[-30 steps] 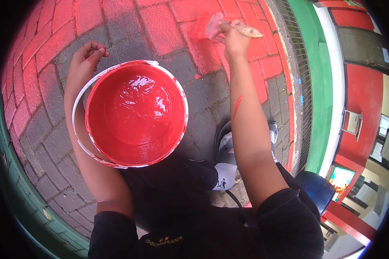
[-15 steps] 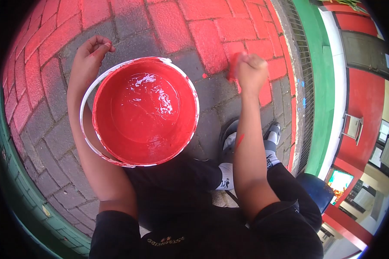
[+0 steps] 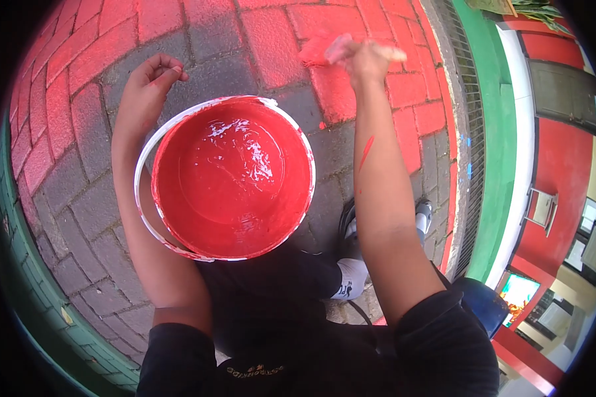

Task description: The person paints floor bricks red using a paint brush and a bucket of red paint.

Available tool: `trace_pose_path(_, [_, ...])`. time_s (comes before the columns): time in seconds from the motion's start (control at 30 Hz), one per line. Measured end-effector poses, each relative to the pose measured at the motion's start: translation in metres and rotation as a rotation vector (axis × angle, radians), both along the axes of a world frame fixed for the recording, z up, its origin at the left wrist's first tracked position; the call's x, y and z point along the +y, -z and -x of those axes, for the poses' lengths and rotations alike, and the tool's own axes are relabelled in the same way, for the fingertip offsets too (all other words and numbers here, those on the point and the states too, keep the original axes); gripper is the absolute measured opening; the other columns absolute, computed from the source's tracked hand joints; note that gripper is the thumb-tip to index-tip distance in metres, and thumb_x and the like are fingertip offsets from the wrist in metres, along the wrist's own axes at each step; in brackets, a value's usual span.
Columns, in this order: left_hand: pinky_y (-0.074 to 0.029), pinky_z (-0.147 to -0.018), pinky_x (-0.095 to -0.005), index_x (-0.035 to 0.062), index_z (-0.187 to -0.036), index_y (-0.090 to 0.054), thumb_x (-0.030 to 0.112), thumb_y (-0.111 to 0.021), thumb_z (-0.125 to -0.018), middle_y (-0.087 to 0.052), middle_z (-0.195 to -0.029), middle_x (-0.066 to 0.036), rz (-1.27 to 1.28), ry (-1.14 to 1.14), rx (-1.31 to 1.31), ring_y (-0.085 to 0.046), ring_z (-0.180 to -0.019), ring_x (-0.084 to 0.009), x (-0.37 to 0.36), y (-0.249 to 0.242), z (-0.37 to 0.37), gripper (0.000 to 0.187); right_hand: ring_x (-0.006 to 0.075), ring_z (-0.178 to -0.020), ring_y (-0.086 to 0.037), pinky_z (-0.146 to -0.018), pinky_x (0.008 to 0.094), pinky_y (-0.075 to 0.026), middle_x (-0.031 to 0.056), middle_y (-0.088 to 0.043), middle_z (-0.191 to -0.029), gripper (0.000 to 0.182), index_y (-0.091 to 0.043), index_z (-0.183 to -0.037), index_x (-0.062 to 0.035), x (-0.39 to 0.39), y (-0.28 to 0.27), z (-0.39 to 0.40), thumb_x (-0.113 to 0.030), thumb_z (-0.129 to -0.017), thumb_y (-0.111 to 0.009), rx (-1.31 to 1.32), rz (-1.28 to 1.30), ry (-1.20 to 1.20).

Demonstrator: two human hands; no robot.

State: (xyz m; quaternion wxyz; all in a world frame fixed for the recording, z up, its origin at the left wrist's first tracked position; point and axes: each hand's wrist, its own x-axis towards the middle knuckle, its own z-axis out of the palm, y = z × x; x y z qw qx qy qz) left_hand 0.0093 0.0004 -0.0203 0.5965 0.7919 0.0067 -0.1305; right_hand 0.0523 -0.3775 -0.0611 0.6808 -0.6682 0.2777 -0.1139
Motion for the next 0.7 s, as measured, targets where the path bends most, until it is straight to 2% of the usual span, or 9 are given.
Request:
trace_pose_path(0.1, [-0.038, -0.070, -0.0223, 0.0025, -0.098, -0.061, 0.016, -0.056, -0.091, -0.067, -0.087, -0.002, -0.011, -0.004, 0.008, -0.051, -0.075, -0.0060, -0.001, -0.001, 0.001, 0.016, 0.0236, -0.065, -0.066, -0.056, 0.0413, -0.057, 0.0103, -0.061, -0.087, 0.022, -0.043, -0.100, -0.0069, -0.017, 0.004, 0.041, -0.003, -0.087, -0.061, 0.013, -0.201, 0.151])
trace_pose_path(0.3, [-0.039, -0.073, -0.0241, 0.0026, -0.099, -0.061, 0.017, -0.056, -0.091, -0.067, -0.087, -0.002, -0.049, 0.010, 0.002, -0.052, -0.078, -0.0079, -0.001, 0.001, -0.001, 0.017, 0.0197, -0.064, -0.065, -0.057, 0.0383, -0.055, 0.0047, -0.059, -0.077, 0.018, -0.050, -0.093, -0.0075, -0.040, -0.031, 0.102, 0.000, -0.081, -0.063, 0.156, 0.074, 0.252])
trace_pose_path(0.37, [-0.039, -0.074, -0.0244, 0.0029, -0.098, -0.061, 0.017, -0.056, -0.091, -0.067, -0.087, -0.002, -0.021, 0.008, -0.008, -0.052, -0.078, -0.0082, -0.003, 0.003, -0.001, 0.016, 0.0242, -0.063, -0.066, -0.058, 0.0409, -0.055, 0.0111, -0.063, -0.068, 0.001, -0.059, -0.076, -0.0022, -0.030, -0.052, 0.109, -0.002, -0.076, -0.060, 0.136, 0.743, 0.198])
trace_pose_path(0.4, [-0.039, -0.075, -0.0248, 0.0031, -0.098, -0.061, 0.017, -0.056, -0.091, -0.067, -0.086, -0.001, -0.007, 0.005, -0.017, -0.051, -0.078, -0.0085, -0.003, 0.003, -0.001, 0.016, 0.0242, -0.063, -0.066, -0.058, 0.0409, -0.055, 0.0111, -0.063, -0.068, 0.001, -0.059, -0.076, -0.0022, -0.019, -0.058, 0.105, -0.002, -0.076, -0.060, 0.141, 0.746, 0.199])
trace_pose_path(0.47, [-0.039, -0.075, -0.0245, 0.0033, -0.097, -0.061, 0.017, -0.056, -0.091, -0.066, -0.086, -0.001, -0.017, -0.010, 0.008, -0.051, -0.078, -0.0085, -0.005, -0.003, 0.001, 0.016, 0.0311, -0.071, -0.069, -0.065, 0.0448, -0.053, 0.0171, -0.064, -0.065, 0.007, -0.061, -0.068, 0.0001, 0.015, -0.058, 0.093, -0.006, -0.072, -0.062, 0.343, 1.087, 0.160])
trace_pose_path(0.53, [-0.039, -0.075, -0.0243, 0.0035, -0.097, -0.061, 0.017, -0.056, -0.091, -0.066, -0.086, -0.001, -0.025, -0.022, 0.032, -0.050, -0.078, -0.0084, -0.007, -0.004, 0.001, 0.015, 0.0393, -0.079, -0.068, -0.069, 0.0486, -0.052, 0.0223, -0.067, -0.074, 0.011, -0.066, -0.076, -0.0001, 0.037, -0.032, 0.068, -0.010, -0.071, -0.063, 0.303, 1.129, 0.054])
trace_pose_path(0.6, [-0.038, -0.073, -0.0242, 0.0039, -0.096, -0.061, 0.017, -0.056, -0.091, -0.066, -0.086, -0.001, 0.004, -0.013, 0.032, -0.049, -0.077, -0.0078, -0.005, 0.000, 0.000, 0.015, 0.0411, -0.080, -0.067, -0.071, 0.0482, -0.051, 0.0241, -0.067, -0.080, 0.015, -0.068, -0.081, -0.0002, 0.055, -0.026, 0.038, -0.012, -0.073, -0.065, 0.244, 1.092, -0.023])
trace_pose_path(0.67, [-0.038, -0.072, -0.0241, 0.0040, -0.096, -0.061, 0.017, -0.056, -0.091, -0.066, -0.085, 0.000, -0.003, -0.007, 0.032, -0.049, -0.076, -0.0075, -0.005, 0.001, -0.001, 0.015, 0.0333, -0.072, -0.068, -0.064, 0.0440, -0.052, 0.0176, -0.067, -0.070, 0.007, -0.066, -0.074, -0.0022, 0.058, -0.024, 0.006, -0.009, -0.075, -0.064, 0.079, 0.741, 0.075])
trace_pose_path(0.7, [-0.037, -0.070, -0.0239, 0.0042, -0.096, -0.061, 0.017, -0.056, -0.091, -0.066, -0.085, 0.000, -0.011, -0.002, 0.027, -0.048, -0.075, -0.0071, -0.004, 0.000, -0.001, 0.014, 0.0333, -0.072, -0.068, -0.064, 0.0440, -0.052, 0.0176, -0.067, -0.070, 0.007, -0.066, -0.074, -0.0022, 0.056, -0.020, -0.010, -0.009, -0.075, -0.064, 0.080, 0.740, 0.074])
